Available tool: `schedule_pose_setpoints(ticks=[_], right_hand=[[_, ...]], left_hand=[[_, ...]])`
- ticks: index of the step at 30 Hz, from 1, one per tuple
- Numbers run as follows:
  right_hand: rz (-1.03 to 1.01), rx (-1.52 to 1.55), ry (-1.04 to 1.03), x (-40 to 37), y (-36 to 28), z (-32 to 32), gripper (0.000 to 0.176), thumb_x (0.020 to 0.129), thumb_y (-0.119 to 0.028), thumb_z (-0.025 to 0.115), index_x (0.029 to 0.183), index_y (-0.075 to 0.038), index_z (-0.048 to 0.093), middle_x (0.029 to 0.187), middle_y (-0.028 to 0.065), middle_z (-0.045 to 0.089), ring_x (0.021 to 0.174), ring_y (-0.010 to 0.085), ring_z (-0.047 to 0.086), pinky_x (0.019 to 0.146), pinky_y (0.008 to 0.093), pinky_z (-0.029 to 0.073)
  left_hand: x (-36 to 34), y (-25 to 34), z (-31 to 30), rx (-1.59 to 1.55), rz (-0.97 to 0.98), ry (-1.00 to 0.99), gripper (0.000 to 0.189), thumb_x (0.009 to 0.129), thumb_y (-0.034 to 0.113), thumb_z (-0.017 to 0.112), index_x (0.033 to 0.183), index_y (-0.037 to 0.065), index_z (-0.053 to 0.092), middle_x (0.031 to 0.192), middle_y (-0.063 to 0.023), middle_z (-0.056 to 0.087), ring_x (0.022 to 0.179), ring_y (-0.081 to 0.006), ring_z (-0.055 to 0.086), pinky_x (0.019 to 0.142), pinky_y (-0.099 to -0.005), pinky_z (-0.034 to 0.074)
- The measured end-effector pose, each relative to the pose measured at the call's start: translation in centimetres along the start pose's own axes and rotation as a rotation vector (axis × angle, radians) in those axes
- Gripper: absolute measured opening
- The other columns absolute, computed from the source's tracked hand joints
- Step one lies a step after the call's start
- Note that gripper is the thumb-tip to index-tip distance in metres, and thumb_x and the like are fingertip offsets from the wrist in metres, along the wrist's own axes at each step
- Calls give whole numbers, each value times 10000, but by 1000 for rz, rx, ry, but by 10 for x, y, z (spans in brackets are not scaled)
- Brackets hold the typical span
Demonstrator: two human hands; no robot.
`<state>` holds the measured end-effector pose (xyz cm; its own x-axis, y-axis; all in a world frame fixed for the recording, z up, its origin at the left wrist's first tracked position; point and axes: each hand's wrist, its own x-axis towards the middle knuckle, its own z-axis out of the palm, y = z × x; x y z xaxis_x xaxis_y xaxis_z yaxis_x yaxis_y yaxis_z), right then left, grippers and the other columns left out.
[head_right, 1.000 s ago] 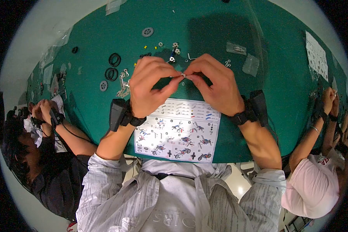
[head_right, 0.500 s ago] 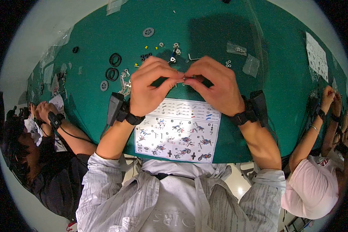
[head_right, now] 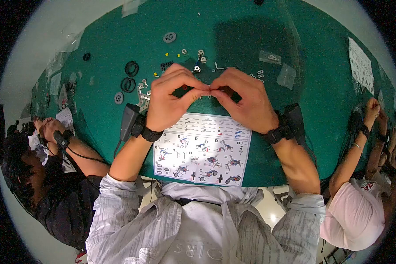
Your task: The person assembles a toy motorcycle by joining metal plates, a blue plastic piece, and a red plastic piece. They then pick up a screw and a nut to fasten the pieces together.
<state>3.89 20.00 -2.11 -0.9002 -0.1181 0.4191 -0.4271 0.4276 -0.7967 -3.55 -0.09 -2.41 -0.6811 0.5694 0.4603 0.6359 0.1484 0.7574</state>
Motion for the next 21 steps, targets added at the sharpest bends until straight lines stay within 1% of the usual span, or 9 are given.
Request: schedule_pose_setpoints(ticks=[3, 6, 9, 12, 15, 16, 18, 21], right_hand=[[-34, -14, -37, 1, 3, -3, 126, 840, 24, 706, 951, -23, 667, 860, 107, 628, 727, 232, 643, 645, 323, 513], [31, -6, -65, 1, 6, -5, 117, 852, 21, 696, 955, -19, 657, 864, 99, 620, 719, 209, 634, 633, 308, 499], [123, -20, 23, 3, 8, -10, 103, 874, 10, 687, 965, -17, 649, 873, 73, 616, 709, 154, 611, 618, 274, 472], [179, 65, 139, 2, 20, -9, 91, 896, 5, 673, 980, -19, 646, 882, 45, 618, 707, 103, 585, 609, 242, 446], [195, 73, 171, 0, 21, -4, 99, 899, 6, 673, 990, -21, 646, 883, 32, 618, 709, 79, 575, 611, 230, 441], [205, 72, 158, 0, 18, -3, 99, 898, 6, 674, 990, -20, 646, 883, 35, 618, 709, 81, 577, 611, 228, 441], [225, 71, 130, 0, 14, -2, 99, 898, 4, 677, 990, -17, 646, 882, 40, 618, 710, 84, 583, 612, 225, 441], [193, 80, 121, -1, 14, 1, 94, 896, -1, 682, 983, -16, 648, 876, 44, 617, 702, 87, 581, 610, 223, 438]], left_hand=[[1, 0, -1, 41, 26, -35, 143, 728, 121, 837, 818, 88, 731, 762, -27, 676, 799, -235, 599, 742, -356, 441], [3, -3, -2, 118, 96, -73, 188, 721, 152, 846, 857, 101, 727, 807, -25, 671, 828, -237, 594, 757, -361, 437], [4, -7, -3, 234, 142, -29, 205, 727, 144, 834, 894, 110, 720, 922, -28, 674, 881, -248, 590, 782, -374, 439], [9, -12, 3, 443, 201, 31, 238, 747, 110, 798, 977, 102, 740, 1054, -60, 678, 1001, -272, 592, 852, -393, 459], [12, -1, 13, 611, 195, -10, 202, 787, 126, 752, 988, 115, 750, 1170, -57, 648, 1114, -295, 542, 919, -422, 432], [10, -3, 14, 624, 191, -55, 169, 802, 154, 745, 964, 108, 755, 1219, -60, 627, 1163, -316, 511, 956, -448, 409], [10, -3, 12, 632, 190, -84, 155, 795, 139, 749, 946, 103, 757, 1215, -60, 629, 1159, -314, 516, 953, -447, 414], [10, -2, 9, 636, 175, -107, 136, 781, 111, 756, 915, 93, 755, 1198, -63, 631, 1158, -314, 521, 950, -444, 417]])
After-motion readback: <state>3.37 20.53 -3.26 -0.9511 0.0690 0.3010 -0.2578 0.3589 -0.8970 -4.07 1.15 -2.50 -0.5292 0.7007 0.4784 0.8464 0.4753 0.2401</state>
